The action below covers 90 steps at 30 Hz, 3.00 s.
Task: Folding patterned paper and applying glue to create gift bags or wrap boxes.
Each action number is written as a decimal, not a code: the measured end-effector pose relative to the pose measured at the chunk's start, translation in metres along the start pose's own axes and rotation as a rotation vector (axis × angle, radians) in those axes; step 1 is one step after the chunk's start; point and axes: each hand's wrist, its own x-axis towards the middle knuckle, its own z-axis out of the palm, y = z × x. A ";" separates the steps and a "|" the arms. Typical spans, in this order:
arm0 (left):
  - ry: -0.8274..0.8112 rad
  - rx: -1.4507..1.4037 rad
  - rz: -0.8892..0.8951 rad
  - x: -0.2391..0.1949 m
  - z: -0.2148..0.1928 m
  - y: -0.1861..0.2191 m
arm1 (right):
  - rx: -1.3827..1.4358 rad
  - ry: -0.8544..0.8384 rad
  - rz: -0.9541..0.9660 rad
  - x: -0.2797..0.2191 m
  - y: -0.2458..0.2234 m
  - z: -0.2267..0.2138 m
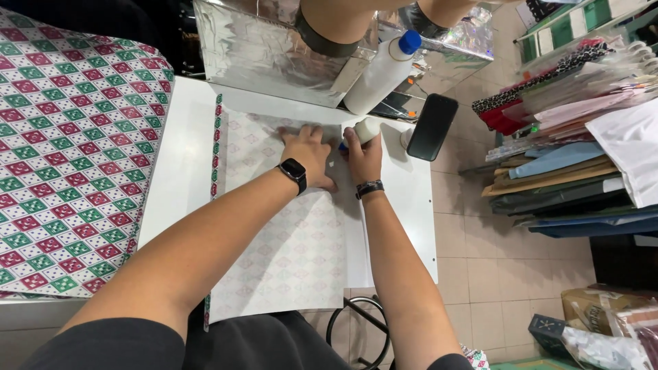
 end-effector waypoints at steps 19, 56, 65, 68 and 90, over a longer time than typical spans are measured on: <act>-0.016 0.095 -0.007 -0.017 -0.016 0.005 | 0.034 -0.007 0.126 -0.110 -0.027 -0.032; -0.014 0.134 0.026 -0.002 -0.010 0.000 | 0.093 -0.242 0.049 -0.273 -0.030 -0.098; 0.060 0.160 0.050 0.001 0.005 -0.005 | -0.040 -0.301 0.025 -0.299 -0.040 -0.110; 0.092 0.081 0.058 -0.005 0.008 -0.007 | 0.174 -0.186 0.048 -0.301 -0.042 -0.112; 0.068 0.072 0.562 -0.222 0.057 -0.129 | -0.855 -0.104 0.650 -0.212 -0.097 -0.139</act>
